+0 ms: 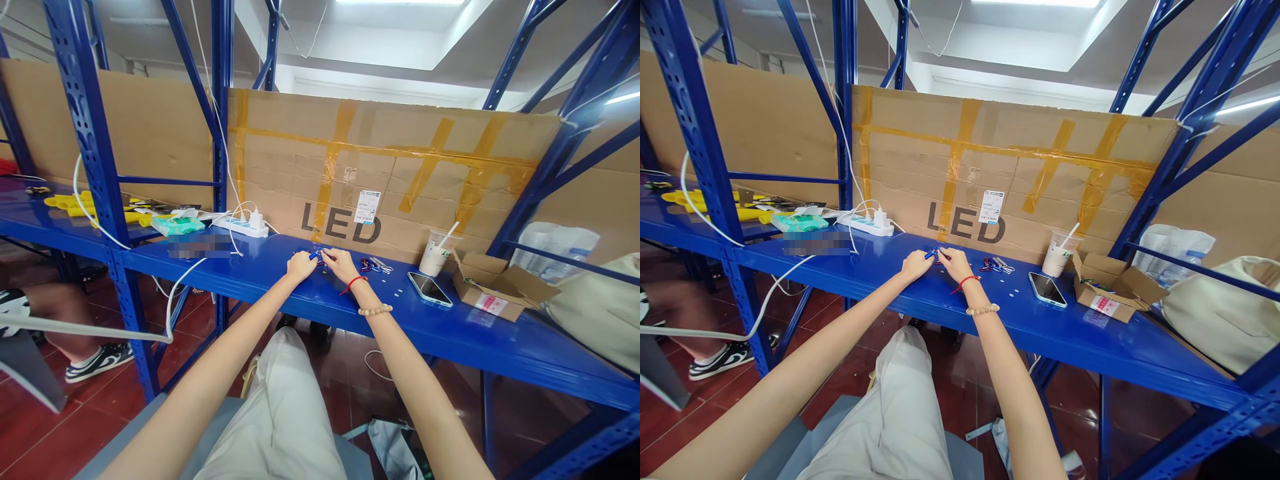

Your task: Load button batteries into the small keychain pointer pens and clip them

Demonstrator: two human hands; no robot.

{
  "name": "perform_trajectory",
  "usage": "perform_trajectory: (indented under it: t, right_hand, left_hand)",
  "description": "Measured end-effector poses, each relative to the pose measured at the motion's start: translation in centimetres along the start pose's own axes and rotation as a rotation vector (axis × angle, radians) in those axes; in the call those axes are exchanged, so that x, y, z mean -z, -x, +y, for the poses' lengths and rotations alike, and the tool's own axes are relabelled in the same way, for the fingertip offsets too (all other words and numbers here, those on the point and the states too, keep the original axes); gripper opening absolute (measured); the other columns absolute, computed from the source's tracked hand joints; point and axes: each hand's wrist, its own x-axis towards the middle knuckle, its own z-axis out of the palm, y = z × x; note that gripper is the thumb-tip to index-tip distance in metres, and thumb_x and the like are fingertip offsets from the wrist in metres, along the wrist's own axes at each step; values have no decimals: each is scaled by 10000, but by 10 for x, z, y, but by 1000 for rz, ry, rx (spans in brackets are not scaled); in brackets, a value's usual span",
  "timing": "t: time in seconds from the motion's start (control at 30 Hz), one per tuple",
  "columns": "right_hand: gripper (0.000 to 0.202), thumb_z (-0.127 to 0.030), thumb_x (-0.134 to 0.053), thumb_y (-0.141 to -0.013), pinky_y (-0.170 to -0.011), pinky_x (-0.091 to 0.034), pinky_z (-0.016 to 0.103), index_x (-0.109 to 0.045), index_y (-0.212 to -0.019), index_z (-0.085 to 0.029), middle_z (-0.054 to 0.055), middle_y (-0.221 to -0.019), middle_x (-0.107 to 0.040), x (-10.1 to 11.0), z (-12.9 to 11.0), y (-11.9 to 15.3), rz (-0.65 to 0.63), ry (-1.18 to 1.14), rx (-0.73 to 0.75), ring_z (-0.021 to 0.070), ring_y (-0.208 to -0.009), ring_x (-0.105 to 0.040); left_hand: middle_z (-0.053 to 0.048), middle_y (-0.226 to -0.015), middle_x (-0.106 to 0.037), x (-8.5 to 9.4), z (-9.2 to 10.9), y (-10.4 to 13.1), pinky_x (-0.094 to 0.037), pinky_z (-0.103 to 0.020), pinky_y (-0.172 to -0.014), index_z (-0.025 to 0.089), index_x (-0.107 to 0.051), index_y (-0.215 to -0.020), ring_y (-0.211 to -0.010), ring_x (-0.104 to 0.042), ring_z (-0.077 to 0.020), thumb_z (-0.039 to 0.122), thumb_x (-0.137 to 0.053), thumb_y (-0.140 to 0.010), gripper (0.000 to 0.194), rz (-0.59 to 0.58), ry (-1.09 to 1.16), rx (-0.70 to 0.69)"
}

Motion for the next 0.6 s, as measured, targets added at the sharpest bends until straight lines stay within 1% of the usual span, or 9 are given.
perform_trajectory:
  t: [0.13, 0.2, 0.27, 0.37, 0.43, 0.47, 0.53, 0.6]
  right_hand:
    - [317, -369, -454, -855, -578, -416, 240, -683, -871, -150, 41, -648, -619, 3, -2, 0, -68, -69, -21, 142, -574, -546]
    - [304, -374, -479, -843, -580, -437, 245, -682, -898, -155, 40, -659, -629, 4, -3, 0, -85, -121, -41, 143, -571, -563]
    - [314, -372, -517, -822, -569, -453, 246, -661, -986, -147, 28, -632, -620, 4, -6, 0, -78, -180, -100, 141, -561, -566]
    - [478, -389, -548, -803, -530, -463, 234, -533, -1198, -121, -22, -534, -556, 5, -12, 2, -61, -290, -226, 123, -501, -537]
    - [534, -419, -543, -802, -499, -456, 221, -480, -1242, -124, -44, -509, -527, 5, -17, 3, -79, -352, -273, 104, -453, -510]
    - [518, -434, -544, -799, -486, -450, 215, -502, -1215, -128, -45, -510, -527, 5, -18, 4, -103, -368, -279, 97, -439, -501]
    - [446, -458, -548, -786, -460, -434, 208, -588, -1087, -131, -32, -516, -543, 5, -20, 5, -173, -378, -269, 88, -422, -491]
    - [407, -477, -543, -779, -449, -422, 207, -639, -964, -128, -20, -512, -553, 4, -18, 5, -240, -386, -249, 85, -409, -481]
  left_hand:
    - [-118, -951, -686, 1, -1, 0, -463, -334, -785, 199, -691, -835, -950, -617, -274, 398, -421, -805, 337, 31, -9, 15]
    - [-113, -931, -691, 2, -1, 1, -467, -328, -780, 205, -696, -810, -937, -622, -269, 385, -425, -802, 325, 54, -19, 16]
    - [-109, -926, -692, 3, 0, 1, -470, -322, -778, 209, -698, -809, -928, -625, -265, 379, -427, -802, 320, 66, -31, 1]
    - [-116, -945, -687, 2, 1, 2, -472, -317, -786, 195, -696, -850, -935, -622, -264, 380, -431, -805, 326, 47, -76, -76]
    - [-121, -947, -686, 1, 1, 3, -473, -306, -790, 179, -695, -865, -931, -623, -259, 357, -451, -793, 310, 10, -111, -145]
    - [-119, -940, -688, 0, 1, 3, -475, -296, -785, 173, -695, -867, -920, -627, -254, 340, -466, -782, 295, -11, -121, -172]
    - [-107, -918, -694, -1, 1, 4, -479, -271, -764, 169, -696, -862, -891, -636, -240, 309, -502, -752, 263, -50, -124, -210]
    - [-97, -901, -697, -2, 1, 4, -481, -260, -753, 171, -696, -855, -879, -640, -236, 301, -520, -733, 251, -74, -122, -233]
